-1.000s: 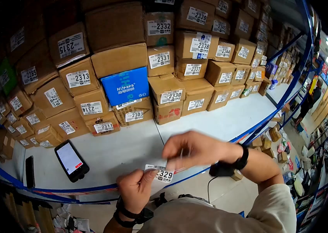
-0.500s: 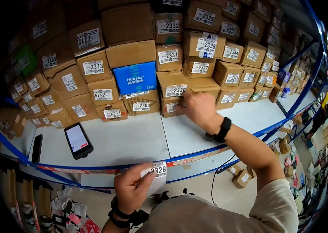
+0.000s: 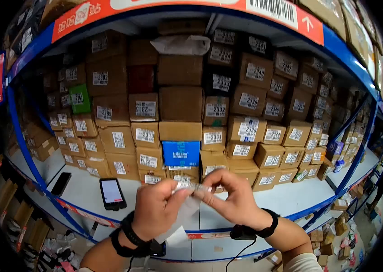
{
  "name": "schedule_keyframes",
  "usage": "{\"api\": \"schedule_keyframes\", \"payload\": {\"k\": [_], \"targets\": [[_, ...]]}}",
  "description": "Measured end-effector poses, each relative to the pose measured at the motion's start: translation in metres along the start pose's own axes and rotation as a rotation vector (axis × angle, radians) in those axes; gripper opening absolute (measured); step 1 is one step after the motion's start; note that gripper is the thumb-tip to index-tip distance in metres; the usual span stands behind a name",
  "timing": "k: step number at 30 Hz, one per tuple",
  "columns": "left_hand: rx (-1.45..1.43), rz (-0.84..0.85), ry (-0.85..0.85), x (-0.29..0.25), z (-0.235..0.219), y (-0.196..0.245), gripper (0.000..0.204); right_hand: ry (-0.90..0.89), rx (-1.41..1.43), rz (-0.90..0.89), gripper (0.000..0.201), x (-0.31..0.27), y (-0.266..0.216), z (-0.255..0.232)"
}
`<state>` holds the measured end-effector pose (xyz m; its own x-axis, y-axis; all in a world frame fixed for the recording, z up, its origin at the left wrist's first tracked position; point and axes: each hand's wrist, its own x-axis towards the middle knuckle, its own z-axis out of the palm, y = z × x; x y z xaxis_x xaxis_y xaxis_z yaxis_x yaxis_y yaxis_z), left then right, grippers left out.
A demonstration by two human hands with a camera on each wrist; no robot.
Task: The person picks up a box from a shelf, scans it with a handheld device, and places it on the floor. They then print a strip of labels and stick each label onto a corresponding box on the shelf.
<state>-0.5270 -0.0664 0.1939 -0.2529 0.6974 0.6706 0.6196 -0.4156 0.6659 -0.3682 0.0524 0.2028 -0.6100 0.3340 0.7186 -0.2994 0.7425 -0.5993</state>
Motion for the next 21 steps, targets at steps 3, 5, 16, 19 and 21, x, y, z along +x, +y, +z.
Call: {"api": "schedule_keyframes", "payload": {"k": [3,5,16,19,21], "targets": [[0.097,0.131,0.039,0.038,-0.021,0.001,0.028,0.133,-0.051,-0.133,0.016,0.036,-0.011,0.002],[0.05,0.005,0.038,0.062,-0.043,-0.005,0.044,0.18,-0.149,-0.181,0.016,0.075,-0.014,0.0],[-0.064,0.006,-0.245,0.083,-0.151,-0.042,0.072,0.788,-1.151,-0.559,0.029,0.303,-0.029,-0.025],[-0.066,-0.037,-0.298,0.081,-0.166,-0.05,0.065,0.869,-1.339,-0.667,0.034,0.306,-0.022,-0.023],[-0.011,-0.073,-0.329,0.08,-0.173,-0.053,0.061,0.874,-1.313,-0.505,0.035,0.302,-0.021,-0.025]]}}
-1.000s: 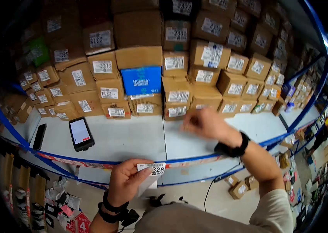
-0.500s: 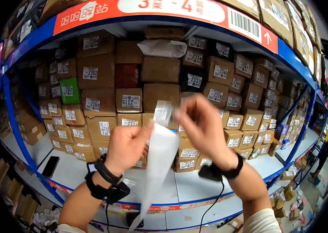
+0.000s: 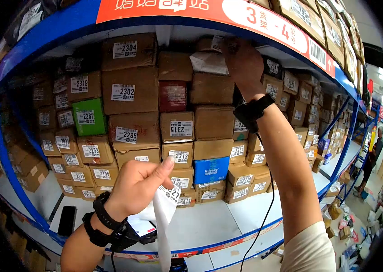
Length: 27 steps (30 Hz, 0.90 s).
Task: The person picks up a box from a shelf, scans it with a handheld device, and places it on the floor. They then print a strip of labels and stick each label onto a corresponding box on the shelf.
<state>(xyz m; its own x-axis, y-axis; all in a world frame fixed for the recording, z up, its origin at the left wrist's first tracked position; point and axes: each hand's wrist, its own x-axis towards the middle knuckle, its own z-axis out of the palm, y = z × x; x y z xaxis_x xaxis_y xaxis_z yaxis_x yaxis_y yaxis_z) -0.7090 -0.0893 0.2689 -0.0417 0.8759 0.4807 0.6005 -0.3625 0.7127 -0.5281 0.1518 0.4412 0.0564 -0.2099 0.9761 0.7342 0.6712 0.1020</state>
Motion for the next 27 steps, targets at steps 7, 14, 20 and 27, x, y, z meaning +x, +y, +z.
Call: {"api": "schedule_keyframes", "payload": {"k": [7,14,20,27], "targets": [[-0.088,0.09,0.043,0.003,0.003,-0.006,0.05,0.04,-0.087,-0.353,0.034,-0.002,0.011,-0.008],[-0.05,0.146,0.033,0.013,0.012,0.001,0.043,-0.066,0.006,-0.52,0.035,0.005,0.028,-0.015],[-0.087,0.157,0.032,0.019,0.019,-0.01,0.041,-0.144,0.16,-0.359,0.024,-0.001,0.038,-0.02],[-0.078,0.115,0.011,0.019,0.025,-0.003,0.039,-0.124,-0.072,-0.426,0.031,0.002,0.026,-0.023]]}}
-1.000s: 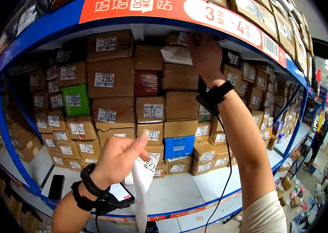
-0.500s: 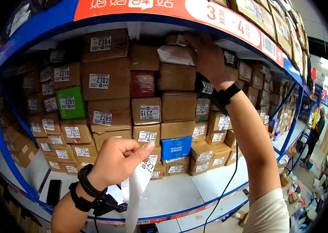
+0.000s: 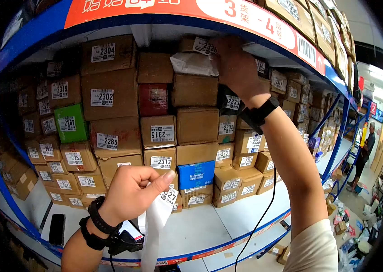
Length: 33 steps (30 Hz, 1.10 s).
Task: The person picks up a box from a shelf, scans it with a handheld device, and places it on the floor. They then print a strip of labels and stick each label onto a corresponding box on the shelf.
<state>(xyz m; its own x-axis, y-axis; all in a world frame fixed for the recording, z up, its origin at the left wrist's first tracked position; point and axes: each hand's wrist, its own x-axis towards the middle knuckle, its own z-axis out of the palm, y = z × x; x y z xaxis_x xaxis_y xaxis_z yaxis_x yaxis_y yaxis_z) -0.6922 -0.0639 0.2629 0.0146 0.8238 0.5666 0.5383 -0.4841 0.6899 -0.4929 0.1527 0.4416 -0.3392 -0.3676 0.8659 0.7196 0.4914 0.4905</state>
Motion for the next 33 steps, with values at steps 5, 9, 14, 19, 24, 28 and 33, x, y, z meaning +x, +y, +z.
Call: {"api": "schedule_keyframes", "payload": {"k": [5,9,14,19,24,28,33], "targets": [[-0.068,0.038,0.004,0.0,0.005,0.002,0.036,-0.163,-0.179,-0.051,0.039,0.011,-0.016,-0.009],[-0.025,0.014,-0.028,0.0,0.006,0.002,0.027,-0.144,-0.24,-0.089,0.037,0.005,0.007,0.012],[-0.375,0.001,0.001,0.01,0.01,0.004,0.028,0.053,-0.151,-0.244,0.034,0.002,0.019,0.014],[-0.672,-0.054,-0.013,0.034,0.002,0.003,0.026,-0.745,0.684,0.58,0.043,-0.035,-0.043,-0.053],[-0.484,0.208,0.149,0.058,0.019,0.006,0.016,-0.52,1.231,0.43,0.033,-0.07,-0.105,-0.085],[-0.356,0.268,0.289,0.071,0.03,0.01,0.023,-0.401,1.331,0.619,0.022,-0.075,-0.102,-0.08],[0.076,0.25,0.332,0.084,0.014,-0.008,0.059,-0.344,1.097,0.727,0.021,-0.064,-0.084,-0.052]]}}
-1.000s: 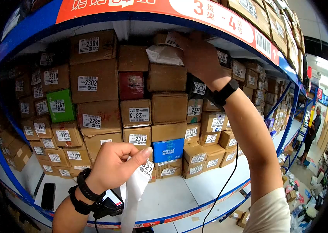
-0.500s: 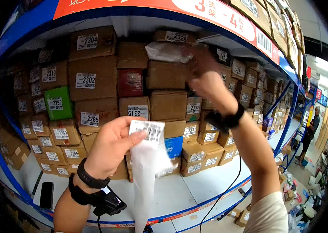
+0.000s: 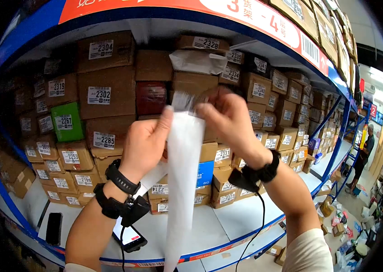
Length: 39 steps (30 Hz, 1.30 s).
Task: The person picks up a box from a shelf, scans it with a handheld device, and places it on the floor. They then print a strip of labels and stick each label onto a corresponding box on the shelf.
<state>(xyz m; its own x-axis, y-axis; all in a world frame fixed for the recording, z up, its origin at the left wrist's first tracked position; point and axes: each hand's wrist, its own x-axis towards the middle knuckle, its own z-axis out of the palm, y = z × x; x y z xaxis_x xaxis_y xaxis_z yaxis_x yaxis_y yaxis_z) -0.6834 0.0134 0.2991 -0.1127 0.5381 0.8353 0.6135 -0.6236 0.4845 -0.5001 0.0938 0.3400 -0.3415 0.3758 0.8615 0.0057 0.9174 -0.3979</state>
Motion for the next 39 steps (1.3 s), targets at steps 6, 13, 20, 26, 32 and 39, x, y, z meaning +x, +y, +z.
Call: {"api": "schedule_keyframes", "payload": {"k": [6,13,20,26,32,39], "targets": [[-0.387,-0.32,-0.178,-0.018,-0.013,-0.009,0.044,0.447,-0.472,-0.305,0.039,0.098,0.037,0.006],[-0.718,-0.409,-0.226,-0.033,-0.012,0.002,0.029,0.442,-0.902,-0.121,0.045,0.104,0.054,0.006],[-0.52,-0.221,-0.18,-0.028,0.003,0.0,0.018,0.227,-0.762,-0.525,0.027,0.057,0.053,-0.014],[-0.089,0.066,0.157,-0.025,0.025,0.004,0.025,-0.349,0.032,-0.021,0.029,-0.032,-0.01,-0.003],[-0.324,-0.424,-0.077,-0.023,0.01,-0.007,0.066,-0.064,-0.291,-0.116,0.026,0.005,0.027,0.0],[-0.546,-0.255,-0.079,-0.055,0.012,-0.015,0.029,0.146,-0.866,-0.161,0.032,0.06,0.037,-0.002]]}}
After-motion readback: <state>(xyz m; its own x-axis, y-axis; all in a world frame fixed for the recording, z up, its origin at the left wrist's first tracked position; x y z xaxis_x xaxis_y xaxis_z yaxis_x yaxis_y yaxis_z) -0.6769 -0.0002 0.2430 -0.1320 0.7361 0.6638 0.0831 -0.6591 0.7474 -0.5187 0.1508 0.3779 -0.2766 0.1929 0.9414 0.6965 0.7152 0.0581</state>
